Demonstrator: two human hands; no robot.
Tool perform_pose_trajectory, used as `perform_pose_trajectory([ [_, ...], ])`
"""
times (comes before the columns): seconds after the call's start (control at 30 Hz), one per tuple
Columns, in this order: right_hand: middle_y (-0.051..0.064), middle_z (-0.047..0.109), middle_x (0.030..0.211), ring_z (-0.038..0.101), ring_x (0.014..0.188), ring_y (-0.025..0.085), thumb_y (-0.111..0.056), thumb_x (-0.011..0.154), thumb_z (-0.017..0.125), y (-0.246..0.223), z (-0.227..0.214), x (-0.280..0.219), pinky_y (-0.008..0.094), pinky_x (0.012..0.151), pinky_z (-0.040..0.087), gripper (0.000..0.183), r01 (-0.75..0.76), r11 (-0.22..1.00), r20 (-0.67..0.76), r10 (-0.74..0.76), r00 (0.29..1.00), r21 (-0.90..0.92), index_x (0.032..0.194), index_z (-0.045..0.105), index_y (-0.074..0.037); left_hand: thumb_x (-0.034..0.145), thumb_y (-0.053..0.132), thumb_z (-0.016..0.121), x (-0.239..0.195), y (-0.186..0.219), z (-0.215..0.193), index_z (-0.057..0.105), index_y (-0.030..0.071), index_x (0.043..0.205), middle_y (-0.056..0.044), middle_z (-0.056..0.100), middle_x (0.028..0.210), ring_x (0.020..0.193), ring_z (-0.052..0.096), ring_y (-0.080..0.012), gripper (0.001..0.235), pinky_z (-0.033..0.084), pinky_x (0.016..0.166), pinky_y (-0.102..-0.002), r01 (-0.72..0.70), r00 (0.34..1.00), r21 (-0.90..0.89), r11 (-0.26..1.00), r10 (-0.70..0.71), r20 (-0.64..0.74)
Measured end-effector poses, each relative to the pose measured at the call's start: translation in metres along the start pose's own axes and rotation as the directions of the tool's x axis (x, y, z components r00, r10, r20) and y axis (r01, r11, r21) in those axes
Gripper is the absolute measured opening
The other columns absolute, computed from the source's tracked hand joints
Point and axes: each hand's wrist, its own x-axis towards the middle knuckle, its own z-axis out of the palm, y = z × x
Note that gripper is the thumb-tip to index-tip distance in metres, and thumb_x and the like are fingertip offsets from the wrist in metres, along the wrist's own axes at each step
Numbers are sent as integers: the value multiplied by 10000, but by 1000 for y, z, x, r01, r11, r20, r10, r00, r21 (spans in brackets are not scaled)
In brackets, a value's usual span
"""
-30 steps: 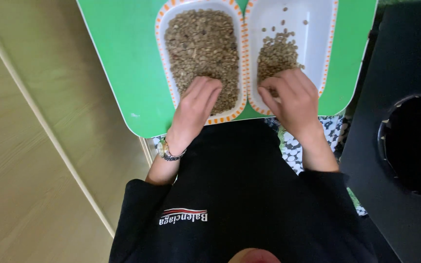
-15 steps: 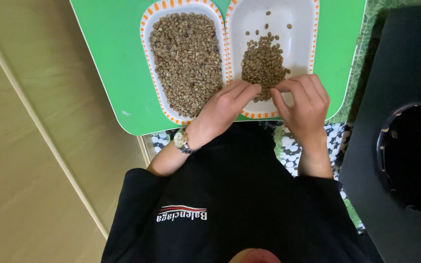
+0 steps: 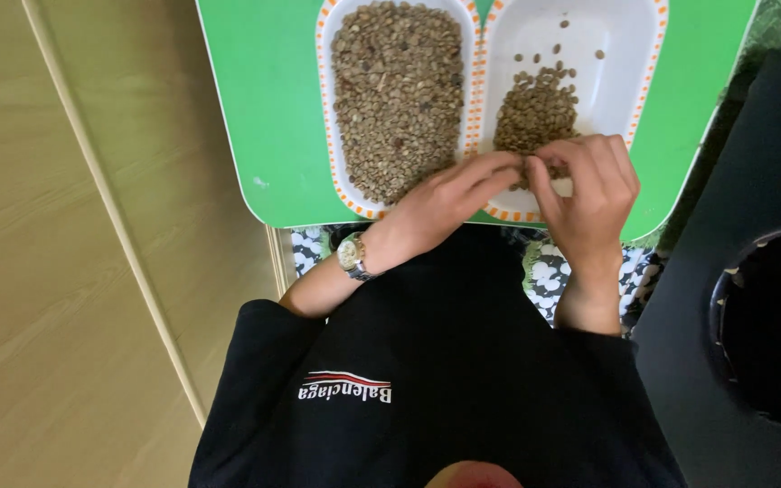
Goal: The person sorts green coffee beans by hand, picking out unwanted items and transferring them between two white trays placed on a green cutting board. The person uses both hands to sift through the beans and separate them.
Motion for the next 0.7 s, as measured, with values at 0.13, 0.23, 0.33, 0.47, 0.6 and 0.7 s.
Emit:
perform_pose_trajectory([
  [0.13, 72, 606, 869, 578, 795, 299, -102, 1053, 814, -23, 16, 18, 428, 724, 523, 108, 36, 999, 70, -37, 997, 28, 1018, 733, -38, 1076, 49, 551, -27, -13, -19, 603, 76, 1287, -79, 584, 1092, 1086, 642, -266, 219, 575, 903, -326, 149, 986, 17, 989, -147, -85],
  [0.23, 114, 615, 874, 599, 798, 326, -140, 1021, 827, -43, 31, 33, 441, 707, 517, 160, 95, 995, 118, -97, 988, 21, 1024, 716, -25, 1097, 38, 506, -47, -28, -39, 629, 1, 1197, -140, 556, 1003, 952, 614, -307, 162, 559, 874, -383, 262, 954, -108, 959, -274, -120],
  [0.33, 144, 605, 902, 602, 806, 317, -84, 959, 849, -65, 41, 51, 425, 726, 529, 198, 142, 990, 245, -136, 960, -5, 1038, 698, 18, 1057, 179, 639, -61, -35, -61, 645, 58, 1161, -47, 541, 894, 867, 637, -256, 161, 552, 789, -354, 484, 870, 126, 866, -462, -170],
  [0.47, 132, 557, 905, 576, 856, 294, -145, 953, 853, -71, 56, 60, 392, 729, 486, 288, 220, 970, 327, -176, 928, -102, 1108, 680, 25, 1025, 132, 653, -59, -39, -67, 608, 35, 1190, -62, 523, 901, 874, 615, -274, 197, 550, 758, -394, 551, 834, 196, 811, -533, -140],
  [0.6, 133, 578, 988, 556, 910, 269, -195, 965, 847, -73, 59, 63, 367, 731, 459, 370, 224, 961, 385, -148, 911, -161, 1199, 662, 25, 1002, 31, 644, -46, -36, -64, 617, -16, 1236, -76, 532, 902, 850, 605, -234, 240, 550, 735, -341, 551, 834, 203, 810, -543, -95],
  [0.7, 142, 580, 982, 543, 889, 273, -158, 972, 837, -73, 61, 65, 372, 721, 450, 371, 186, 977, 377, -136, 916, -102, 1218, 658, 53, 1013, -17, 596, -35, -31, -67, 618, -51, 1248, -101, 549, 920, 862, 607, -234, 238, 553, 756, -329, 543, 839, 166, 824, -540, -66],
])
